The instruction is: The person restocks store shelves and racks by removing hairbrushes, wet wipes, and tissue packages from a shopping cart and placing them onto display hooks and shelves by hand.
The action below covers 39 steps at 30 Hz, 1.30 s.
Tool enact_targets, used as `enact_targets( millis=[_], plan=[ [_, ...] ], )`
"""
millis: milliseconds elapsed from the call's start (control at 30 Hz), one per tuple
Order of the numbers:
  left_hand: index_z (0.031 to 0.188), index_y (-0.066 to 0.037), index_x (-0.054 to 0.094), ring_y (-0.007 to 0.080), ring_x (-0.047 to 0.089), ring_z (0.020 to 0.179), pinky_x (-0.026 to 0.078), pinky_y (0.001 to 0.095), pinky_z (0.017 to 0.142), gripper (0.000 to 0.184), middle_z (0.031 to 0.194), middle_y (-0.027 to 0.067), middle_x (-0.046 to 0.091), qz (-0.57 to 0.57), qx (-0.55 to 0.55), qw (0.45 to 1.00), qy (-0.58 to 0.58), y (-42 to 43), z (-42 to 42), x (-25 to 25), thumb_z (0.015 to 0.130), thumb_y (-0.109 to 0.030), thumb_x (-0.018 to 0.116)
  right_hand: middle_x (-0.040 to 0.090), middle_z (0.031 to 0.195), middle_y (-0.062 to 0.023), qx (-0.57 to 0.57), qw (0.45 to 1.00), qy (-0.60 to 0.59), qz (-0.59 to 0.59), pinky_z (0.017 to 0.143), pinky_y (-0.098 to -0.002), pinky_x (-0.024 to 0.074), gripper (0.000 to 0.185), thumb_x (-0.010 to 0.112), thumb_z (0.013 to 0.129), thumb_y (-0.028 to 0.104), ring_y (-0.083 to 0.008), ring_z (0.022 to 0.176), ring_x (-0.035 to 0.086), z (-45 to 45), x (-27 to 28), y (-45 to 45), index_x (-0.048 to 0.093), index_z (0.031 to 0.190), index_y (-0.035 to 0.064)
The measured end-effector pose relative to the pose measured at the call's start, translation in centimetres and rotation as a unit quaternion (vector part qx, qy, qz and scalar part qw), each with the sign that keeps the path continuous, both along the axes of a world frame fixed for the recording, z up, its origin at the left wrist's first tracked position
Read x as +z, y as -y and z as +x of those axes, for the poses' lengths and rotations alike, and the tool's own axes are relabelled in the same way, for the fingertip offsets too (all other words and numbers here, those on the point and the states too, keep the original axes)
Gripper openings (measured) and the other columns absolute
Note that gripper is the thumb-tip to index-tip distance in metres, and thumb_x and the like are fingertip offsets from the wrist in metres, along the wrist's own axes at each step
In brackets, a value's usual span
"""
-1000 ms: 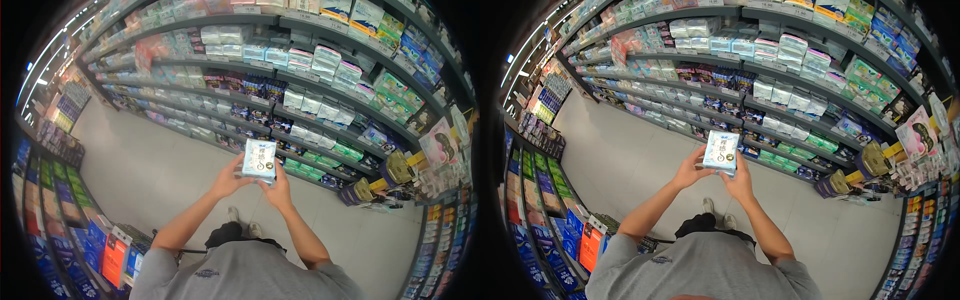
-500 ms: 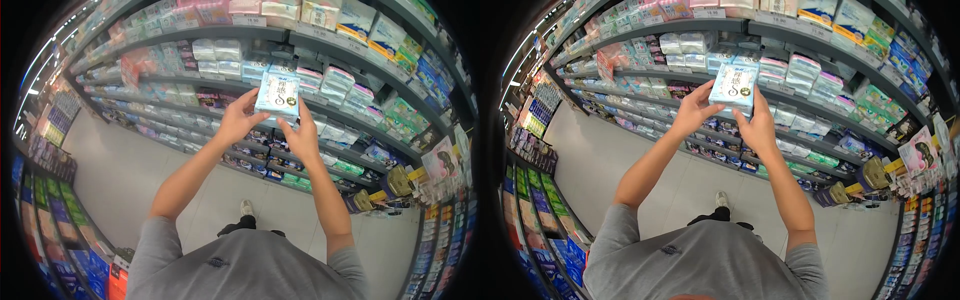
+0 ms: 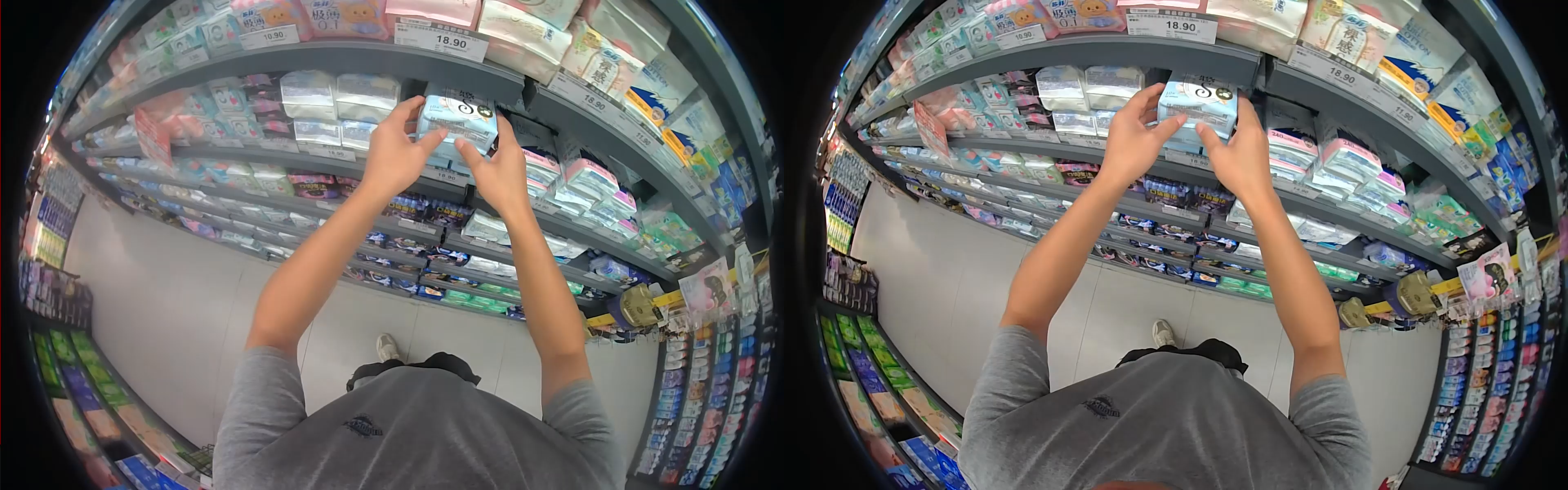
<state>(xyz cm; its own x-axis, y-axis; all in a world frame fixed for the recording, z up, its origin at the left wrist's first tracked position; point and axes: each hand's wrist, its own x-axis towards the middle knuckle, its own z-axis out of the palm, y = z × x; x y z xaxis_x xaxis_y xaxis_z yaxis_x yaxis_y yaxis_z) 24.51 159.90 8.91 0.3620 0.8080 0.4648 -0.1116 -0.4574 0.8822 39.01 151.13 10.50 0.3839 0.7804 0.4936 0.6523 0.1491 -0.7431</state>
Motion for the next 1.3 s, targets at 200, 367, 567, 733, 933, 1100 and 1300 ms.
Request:
enact_targets(
  millis=[200,367,567,733,933,1100,1300],
  plan=[
    [0.135,0.010,0.040,0.0277,0.056,0.120,0.045,0.0379,0.102,0.060,0.131,0.0241,0.053,0.060,0.022,0.998,0.005,-1.3,0.7,-1.6,0.084,-0.003,0.069,0.069,0.101,-0.0223,0.022,0.997,-0.075,-0.009,0.077,-0.0362,0.0510,0.059,0.075,0.078,0.023,-0.0296,0.084,0.067,2.3,-1.9,-4.8,0.051,0.124,-0.0052],
    [0.140,0.002,0.041,0.0317,0.048,0.129,0.044,0.0396,0.102,0.063,0.142,0.0214,0.044,0.228,0.101,0.967,-0.046,0.6,-0.9,-3.3,0.082,-0.003,0.068,0.068,0.101,-0.0196,-0.002,0.999,-0.034,-0.029,0.080,-0.0324,0.0498,0.065,0.075,0.080,0.023,-0.0229,0.089,0.065,0.5,-1.1,-4.8,0.048,0.131,-0.0074],
    [0.134,0.001,0.049,0.0355,0.043,0.131,0.043,0.0417,0.101,0.056,0.143,0.0209,0.042,0.255,0.161,0.952,-0.055,0.7,-0.7,-3.5,0.081,-0.002,0.066,0.067,0.098,-0.0245,-0.064,0.998,0.021,-0.015,0.075,-0.0386,0.0498,0.064,0.075,0.078,0.026,-0.0326,0.080,0.065,-1.0,-1.7,-6.1,0.052,0.127,-0.0069],
    [0.126,-0.002,0.057,0.0345,0.046,0.128,0.042,0.0406,0.102,0.047,0.140,0.0195,0.044,0.253,0.178,0.950,-0.042,0.0,-0.4,-3.5,0.079,-0.001,0.066,0.061,0.108,-0.0328,-0.035,0.999,0.012,-0.011,0.086,-0.0470,0.0483,0.069,0.073,0.078,0.023,-0.0463,0.095,0.061,-0.9,-1.6,-6.1,0.044,0.129,-0.0126],
    [0.123,-0.001,0.058,0.0302,0.050,0.124,0.045,0.0375,0.097,0.044,0.136,0.0181,0.048,0.233,0.169,0.958,-0.013,1.5,-1.5,-3.3,0.080,0.001,0.066,0.055,0.117,-0.0341,-0.069,0.995,0.070,0.022,0.093,-0.0463,0.0453,0.067,0.072,0.080,0.021,-0.0487,0.109,0.053,-1.9,-1.5,-4.2,0.043,0.130,-0.0130],
    [0.109,0.000,0.065,0.0184,0.064,0.091,0.049,0.0304,0.078,0.025,0.098,0.0132,0.067,0.073,0.114,0.991,0.013,5.2,-5.9,-10.1,0.084,-0.001,0.066,0.059,0.114,-0.0233,-0.064,0.949,0.167,0.258,0.093,-0.0396,0.0466,0.044,0.067,0.082,0.009,-0.0410,0.110,0.055,-4.2,-4.3,0.6,0.053,0.120,-0.0089],
    [0.094,-0.002,0.071,0.0189,0.064,0.065,0.049,0.0326,0.060,0.024,0.074,0.0135,0.068,-0.225,0.138,0.936,-0.234,15.7,-16.9,-33.9,0.091,-0.025,0.062,0.070,0.084,-0.0132,0.135,0.951,-0.149,-0.234,0.069,-0.0366,0.0527,0.012,0.065,0.084,0.013,-0.0295,0.077,0.068,-7.6,-22.6,6.1,0.069,0.092,0.0056]
  ],
)
